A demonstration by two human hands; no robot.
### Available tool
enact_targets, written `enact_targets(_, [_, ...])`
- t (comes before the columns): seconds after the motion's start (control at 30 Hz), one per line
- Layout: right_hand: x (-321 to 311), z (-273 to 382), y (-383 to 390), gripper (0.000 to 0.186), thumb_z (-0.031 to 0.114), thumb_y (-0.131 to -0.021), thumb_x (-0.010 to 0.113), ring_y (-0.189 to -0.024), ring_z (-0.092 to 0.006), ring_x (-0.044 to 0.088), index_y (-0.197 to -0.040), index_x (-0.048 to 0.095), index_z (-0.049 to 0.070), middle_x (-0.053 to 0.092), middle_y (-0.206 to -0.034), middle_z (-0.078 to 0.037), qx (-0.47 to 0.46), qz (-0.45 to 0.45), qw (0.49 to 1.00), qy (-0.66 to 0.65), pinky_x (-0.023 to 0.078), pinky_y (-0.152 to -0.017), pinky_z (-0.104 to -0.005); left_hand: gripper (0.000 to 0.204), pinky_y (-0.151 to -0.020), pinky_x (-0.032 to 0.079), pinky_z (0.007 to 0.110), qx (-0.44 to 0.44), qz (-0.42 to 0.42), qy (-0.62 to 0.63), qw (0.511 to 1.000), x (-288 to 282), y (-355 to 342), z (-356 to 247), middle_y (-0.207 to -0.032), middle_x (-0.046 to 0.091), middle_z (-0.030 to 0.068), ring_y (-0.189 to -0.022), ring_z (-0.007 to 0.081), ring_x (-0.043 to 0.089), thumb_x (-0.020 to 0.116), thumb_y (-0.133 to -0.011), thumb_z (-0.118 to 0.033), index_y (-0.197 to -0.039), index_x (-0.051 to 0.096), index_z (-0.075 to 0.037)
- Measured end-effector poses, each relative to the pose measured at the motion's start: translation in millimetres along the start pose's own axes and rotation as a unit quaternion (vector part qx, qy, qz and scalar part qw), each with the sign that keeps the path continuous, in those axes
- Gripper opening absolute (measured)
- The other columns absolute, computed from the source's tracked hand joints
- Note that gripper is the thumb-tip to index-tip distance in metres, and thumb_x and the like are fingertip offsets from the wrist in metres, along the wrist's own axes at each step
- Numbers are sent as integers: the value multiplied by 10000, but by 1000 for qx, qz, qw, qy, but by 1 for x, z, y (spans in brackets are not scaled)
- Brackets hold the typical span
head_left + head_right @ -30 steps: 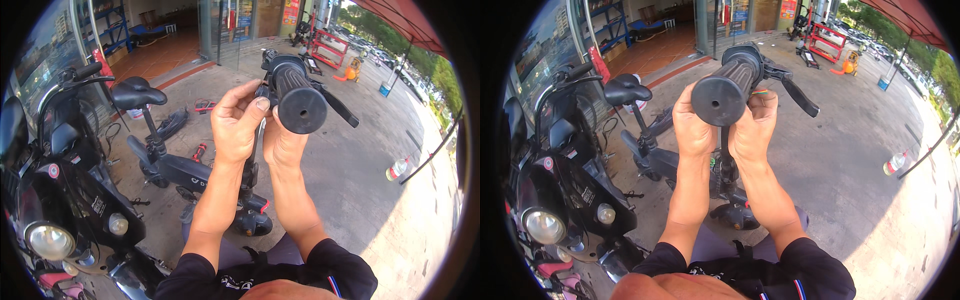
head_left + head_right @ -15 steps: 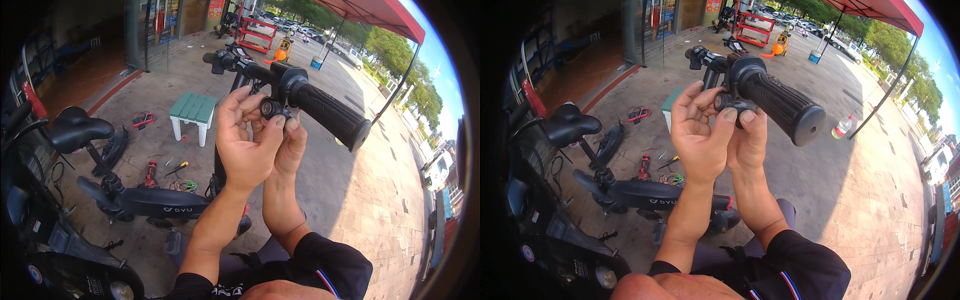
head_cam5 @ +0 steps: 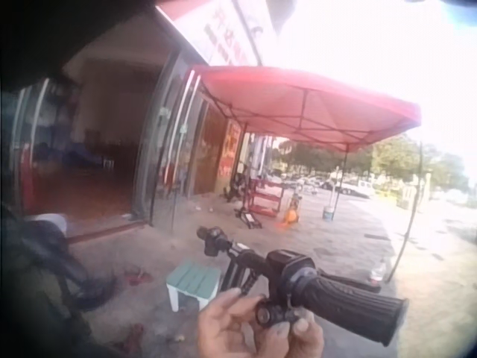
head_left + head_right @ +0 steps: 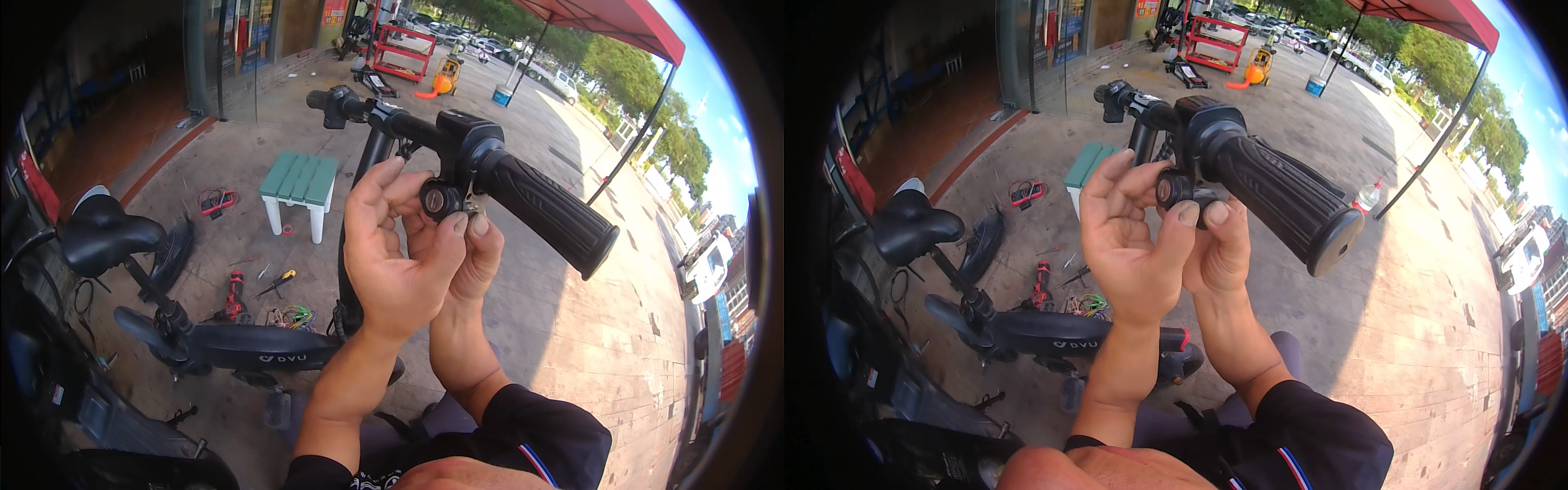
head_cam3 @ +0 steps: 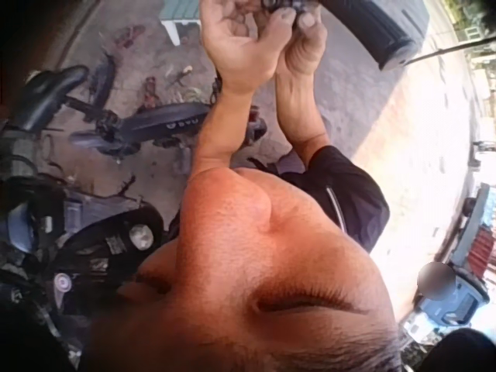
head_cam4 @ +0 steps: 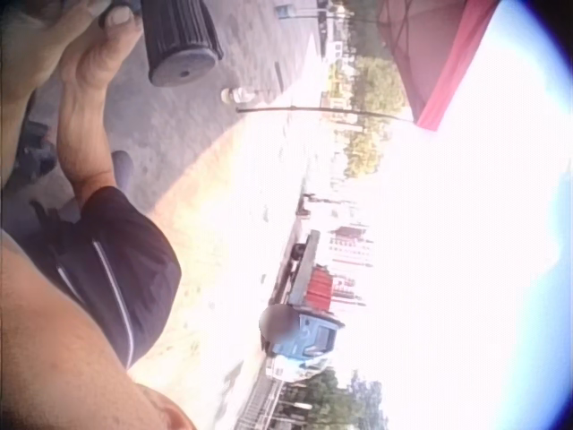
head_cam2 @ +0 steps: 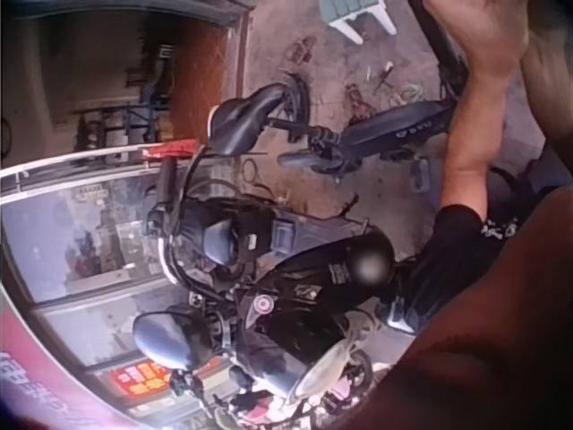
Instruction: The person removes a throttle grip from an electric scooter handlebar, disconnects the internal wiring, and reassembles the grip. The person then repeats the process on the opposite handlebar, handling the throttle grip, wires, and handlebar throughout.
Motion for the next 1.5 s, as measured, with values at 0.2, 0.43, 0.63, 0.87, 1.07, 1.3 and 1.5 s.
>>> enact_targets(0.2, [11, 3, -2, 512, 208, -820, 668, -1010, -216, 641, -1265, 515, 6, 662, -1074, -124, -15, 39, 999, 20, 461, -990, -382, 620, -903, 475, 284, -4, 2, 16, 1000, 1, 0, -4, -1157, 607, 168, -973, 152, 591, 656, -778, 113, -1324, 368, 60])
enact_targets(0.43, [17, 5, -1, 543, 187, -831, 664, -1001, -210, 636, -1309, 460, 29, 639, -1107, -134, -22, 29, 999, 26, 498, -942, -359, 635, -871, 474, 262, -14, -14, 58, 998, -2, -2, -1, -1112, 606, 149, -939, 142, 597, 681, -770, 103, -1324, 371, 77])
enact_targets(0.63, [24, 4, -2, 479, 88, -821, 696, -1006, -193, 626, -1268, 532, 34, 631, -1136, -87, -17, 54, 998, -3, 517, -861, -334, 603, -865, 498, 271, -24, -3, 59, 998, -4, -2, -1, -1118, 608, 151, -953, 145, 603, 660, -804, 106, -1330, 369, 62])
enact_targets(0.87, [25, 6, -7, 373, 66, -803, 747, -887, -140, 623, -1116, 544, 75, 635, -1062, -54, -16, 69, 997, -22, 512, -728, -290, 559, -839, 526, 270, -34, 7, 60, 998, -5, -5, 0, -1133, 613, 153, -960, 147, 614, 669, -816, 87, -1308, 404, 57])
enact_targets(1.07, [11, -5, -6, 434, -60, -805, 713, -880, -153, 623, -1099, 438, 103, 624, -1043, -91, 9, 2, 996, -92, 524, -763, -286, 442, -838, 532, 274, -17, 20, 34, 999, -6, -8, -2, -1134, 622, 147, -973, 158, 620, 673, -834, 54, -1238, 493, 61])
enact_targets(1.3, [12, -2, -6, 402, -75, -820, 685, -942, -171, 631, -1110, 441, 60, 620, -1057, -126, -2, 16, 995, -102, 536, -817, -310, 365, -795, 551, 291, -35, 52, 16, 998, -7, -8, -2, -1155, 601, 121, -1025, 165, 594, 692, -828, 46, -1173, 574, 48])
enact_targets(1.5, [14, -4, -6, 411, -74, -814, 693, -957, -175, 631, -1113, 446, 64, 620, -1070, -117, 11, 24, 993, -112, 539, -827, -314, 391, -944, 490, 333, 18, 54, -50, 997, -13, -12, -7, -1380, 409, 111, -1140, 198, 540, 702, -798, 71, -1172, 597, 27])
Point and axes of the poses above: each hand's wrist, its own y-axis away from the middle knuckle, its own x-axis out of the palm, z = x × y, the point moved 10 cm from there along -y, towards the middle knuckle
